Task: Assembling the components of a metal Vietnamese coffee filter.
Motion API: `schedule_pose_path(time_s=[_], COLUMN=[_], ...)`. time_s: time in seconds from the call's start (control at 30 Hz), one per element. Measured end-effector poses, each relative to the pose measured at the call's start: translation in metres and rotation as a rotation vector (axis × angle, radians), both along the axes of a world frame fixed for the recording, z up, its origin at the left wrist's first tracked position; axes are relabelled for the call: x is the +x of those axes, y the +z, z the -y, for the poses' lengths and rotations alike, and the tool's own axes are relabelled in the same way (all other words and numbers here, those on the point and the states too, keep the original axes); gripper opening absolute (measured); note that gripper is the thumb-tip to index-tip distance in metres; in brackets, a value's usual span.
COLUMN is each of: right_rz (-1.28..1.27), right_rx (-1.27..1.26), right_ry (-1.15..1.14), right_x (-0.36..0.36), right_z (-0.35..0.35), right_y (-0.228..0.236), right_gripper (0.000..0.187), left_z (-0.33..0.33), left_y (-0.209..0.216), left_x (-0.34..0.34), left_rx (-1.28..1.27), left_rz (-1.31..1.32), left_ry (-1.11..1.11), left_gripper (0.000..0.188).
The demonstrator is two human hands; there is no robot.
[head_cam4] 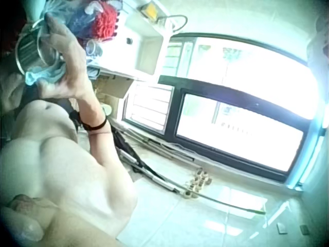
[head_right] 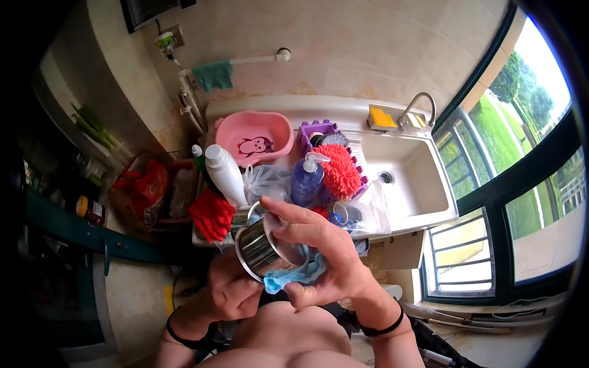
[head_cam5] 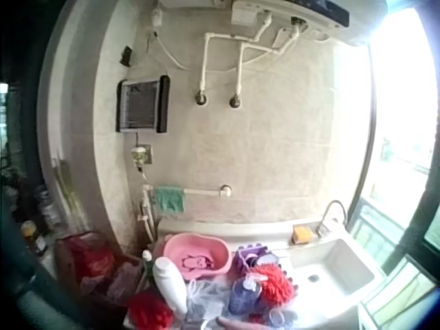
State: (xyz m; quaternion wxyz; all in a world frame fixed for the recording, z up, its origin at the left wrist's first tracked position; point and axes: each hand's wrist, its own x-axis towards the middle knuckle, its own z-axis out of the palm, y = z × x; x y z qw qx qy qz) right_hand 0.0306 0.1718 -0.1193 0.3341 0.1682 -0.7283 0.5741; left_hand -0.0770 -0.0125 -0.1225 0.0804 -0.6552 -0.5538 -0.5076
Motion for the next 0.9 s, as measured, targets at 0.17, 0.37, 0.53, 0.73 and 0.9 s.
schedule_pose_path(time_s=[0.17, 0.37, 0.53, 0.73, 0.9], right_rz=[-0.004, -0.095, -0.232, -0.272, -0.229], right_rx=[0.38, 0.335, 0.282, 0.222, 0.142], right_ry=[-0.011, -0.27, -0.418, -0.498, -0.437], right_x=[-0.002, -0.002, -0.009, -0.008, -0.008], right_z=[-0.013, -0.003, 0.001, 0.004, 0.003], right_y=[0.023, 0.012, -0.002, -0.011, -0.015], right_gripper=[0.062, 0.061, 0.06, 0.063, 0.064], left_z=[0.003, -0.001, -0.002, -0.01, -0.023], left_y=[0.003, 0.012, 0.004, 0.005, 0.003], left_x=[-0.004, 0.005, 0.005, 0.004, 0.001], left_rx=[-0.116, -0.099, -0.043, 0.051, 0.132], left_rz=[0.034, -0.002, -0.267, -0.382, -0.411], left_ry=[-0.05, 0.13, 0.298, 0.301, 0.324], left_gripper=[0.029, 0.028, 0.04, 0.037, 0.034])
